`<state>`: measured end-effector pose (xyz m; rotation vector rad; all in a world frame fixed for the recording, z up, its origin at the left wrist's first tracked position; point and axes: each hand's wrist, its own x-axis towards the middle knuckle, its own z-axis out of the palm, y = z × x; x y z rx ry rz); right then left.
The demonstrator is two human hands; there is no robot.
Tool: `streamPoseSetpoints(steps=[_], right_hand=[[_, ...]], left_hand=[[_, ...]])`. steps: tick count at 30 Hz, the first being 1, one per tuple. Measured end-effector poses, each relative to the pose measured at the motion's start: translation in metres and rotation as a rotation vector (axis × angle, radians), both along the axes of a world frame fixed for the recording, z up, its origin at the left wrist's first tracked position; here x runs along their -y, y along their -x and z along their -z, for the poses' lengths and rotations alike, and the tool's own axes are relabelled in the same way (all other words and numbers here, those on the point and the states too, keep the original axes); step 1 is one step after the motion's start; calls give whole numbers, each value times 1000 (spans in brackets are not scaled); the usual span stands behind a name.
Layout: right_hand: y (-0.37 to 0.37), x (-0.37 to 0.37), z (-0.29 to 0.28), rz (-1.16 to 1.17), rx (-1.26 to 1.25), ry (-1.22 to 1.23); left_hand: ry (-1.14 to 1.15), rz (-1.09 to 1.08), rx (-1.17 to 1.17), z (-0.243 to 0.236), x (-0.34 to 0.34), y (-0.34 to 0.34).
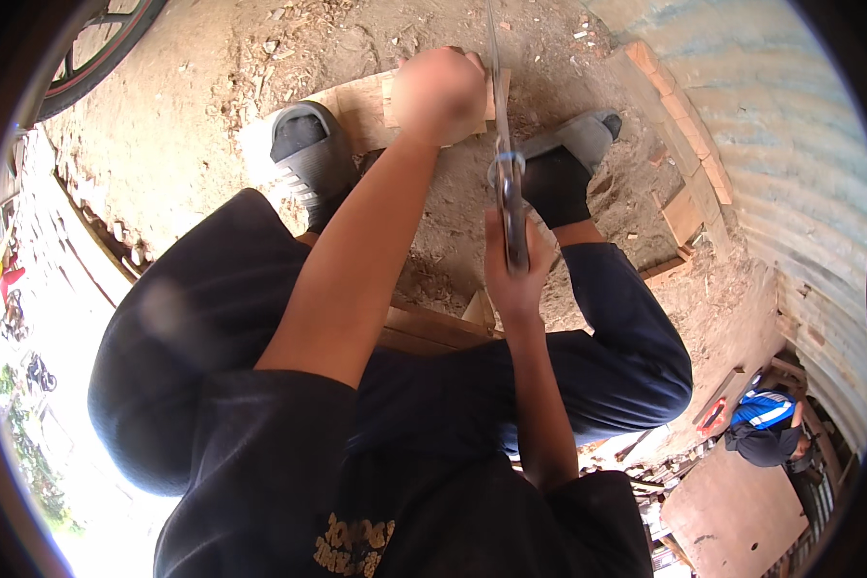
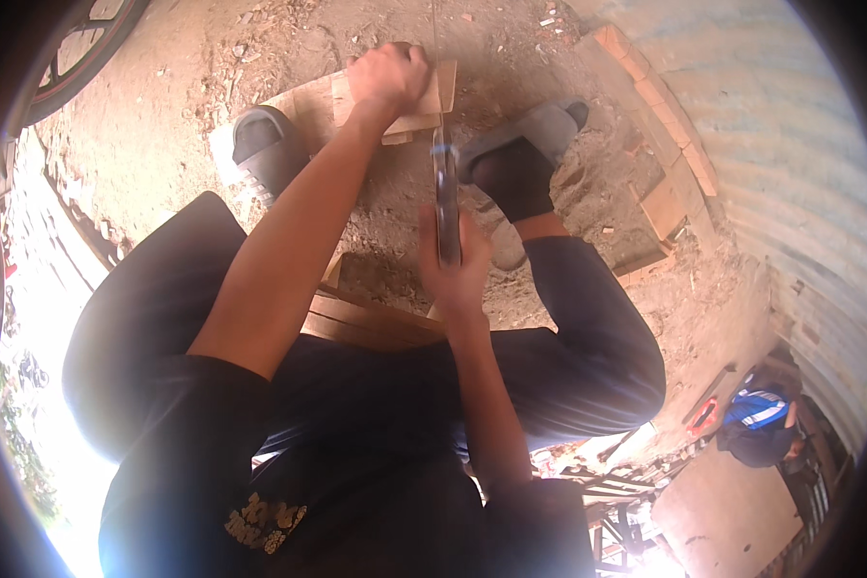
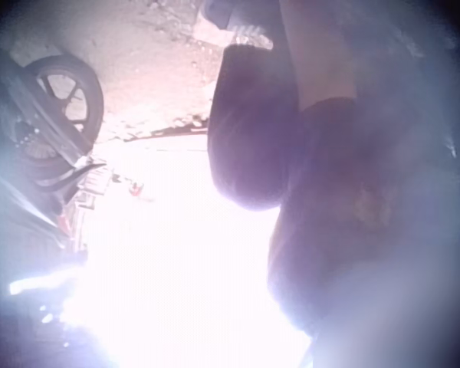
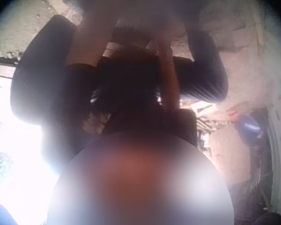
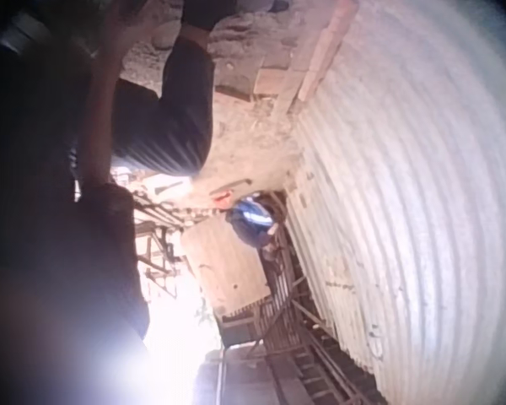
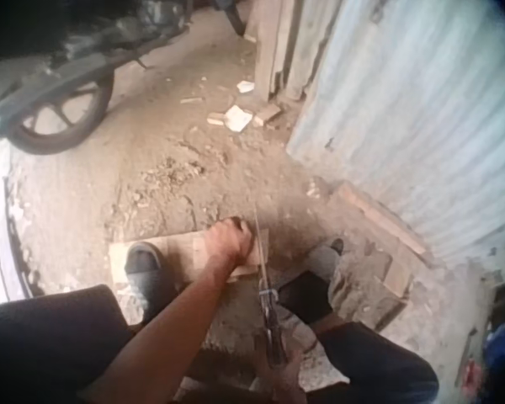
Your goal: The person sits on the ground and uses a hand saw to cut a small piece of wood. They hold the wood with their left hand and saw with their right hand, making repeated back-and-forth motions until the cut is complete.
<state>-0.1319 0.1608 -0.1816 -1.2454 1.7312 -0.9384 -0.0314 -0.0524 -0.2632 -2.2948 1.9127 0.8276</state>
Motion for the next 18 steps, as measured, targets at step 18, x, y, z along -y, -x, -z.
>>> streamPoseSetpoints(steps=[18], right_hand=[[3,-43,-9,75,46,-43]], left_hand=[[87,-51,48,14,4,3]])
